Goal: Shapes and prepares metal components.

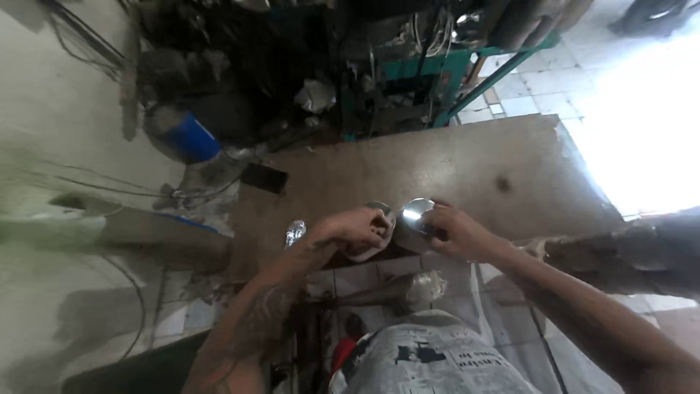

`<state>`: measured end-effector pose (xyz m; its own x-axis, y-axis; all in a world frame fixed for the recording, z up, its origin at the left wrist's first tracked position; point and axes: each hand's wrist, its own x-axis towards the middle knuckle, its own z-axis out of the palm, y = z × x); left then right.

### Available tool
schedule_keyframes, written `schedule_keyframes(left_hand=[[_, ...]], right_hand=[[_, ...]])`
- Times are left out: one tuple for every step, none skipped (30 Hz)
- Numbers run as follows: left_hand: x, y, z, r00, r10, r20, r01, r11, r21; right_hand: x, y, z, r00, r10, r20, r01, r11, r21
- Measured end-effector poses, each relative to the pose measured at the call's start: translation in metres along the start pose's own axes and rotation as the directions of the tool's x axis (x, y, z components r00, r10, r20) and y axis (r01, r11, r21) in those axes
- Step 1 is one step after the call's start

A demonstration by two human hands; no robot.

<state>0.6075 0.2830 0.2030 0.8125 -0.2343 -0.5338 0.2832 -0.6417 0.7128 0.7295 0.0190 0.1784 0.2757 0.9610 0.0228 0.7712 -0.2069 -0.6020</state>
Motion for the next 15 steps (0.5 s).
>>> schedule_keyframes(left_hand=[[-0.002,-0.003,-0.003,0.999,0.032,0.014,-0.032,0.999,-0.028],[-0.003,-0.003,-0.006,0.999,0.034,0.023,-0.033,0.999,-0.029],[-0.005,0.002,-0.006,1.000,0.011,-0.011,-0.011,1.000,0.004],[-0.008,0.009,-0.001,0.998,-0.009,-0.069,0.013,0.998,0.062],[-0.015,0.016,0.011,0.990,-0.008,-0.144,0.027,0.990,0.135],[-0.028,0.023,0.026,0.970,0.017,-0.243,0.036,0.976,0.213],[-0.048,0.029,0.041,0.921,0.104,-0.374,0.000,0.964,0.266],[-0.070,0.029,0.056,0.818,0.235,-0.526,-0.108,0.959,0.261],[-0.094,0.027,0.073,0.683,0.306,-0.663,-0.252,0.951,0.180],[-0.116,0.025,0.093,0.561,0.283,-0.778,-0.416,0.909,0.030],[-0.127,0.023,0.113,0.489,0.153,-0.859,-0.555,0.814,-0.170],[-0.129,0.023,0.129,0.508,-0.085,-0.857,-0.614,0.662,-0.430],[-0.128,0.022,0.143,0.571,-0.291,-0.768,-0.592,0.503,-0.630],[-0.127,0.018,0.156,0.635,-0.419,-0.649,-0.541,0.358,-0.761],[-0.124,0.013,0.169,0.675,-0.485,-0.556,-0.513,0.232,-0.826]], right_hand=[[0.001,-0.001,0.001,1.000,-0.005,0.003,0.005,1.000,-0.006],[0.002,-0.001,0.002,1.000,-0.018,0.000,0.018,0.999,-0.033],[0.003,-0.002,0.001,1.000,-0.028,-0.007,0.027,0.996,-0.087],[0.002,-0.008,0.000,1.000,-0.021,-0.018,0.017,0.985,-0.173],[-0.002,-0.021,-0.001,0.999,0.001,-0.050,-0.014,0.964,-0.264],[-0.009,-0.041,-0.001,0.993,0.018,-0.117,-0.055,0.944,-0.324],[-0.017,-0.063,-0.002,0.973,0.007,-0.231,-0.083,0.943,-0.322],[-0.023,-0.084,0.000,0.932,-0.015,-0.363,-0.083,0.964,-0.253],[-0.029,-0.103,0.006,0.886,0.018,-0.462,-0.068,0.994,-0.091],[-0.035,-0.120,0.017,0.861,0.144,-0.488,-0.049,0.978,0.202],[-0.037,-0.135,0.030,0.845,0.313,-0.434,-0.020,0.828,0.560],[-0.033,-0.148,0.048,0.820,0.471,-0.325,0.010,0.556,0.831],[-0.029,-0.158,0.068,0.794,0.574,-0.199,-0.007,0.337,0.942],[-0.026,-0.165,0.087,0.790,0.608,-0.084,-0.062,0.216,0.975],[-0.025,-0.169,0.100,0.805,0.592,0.018,-0.135,0.153,0.979]])
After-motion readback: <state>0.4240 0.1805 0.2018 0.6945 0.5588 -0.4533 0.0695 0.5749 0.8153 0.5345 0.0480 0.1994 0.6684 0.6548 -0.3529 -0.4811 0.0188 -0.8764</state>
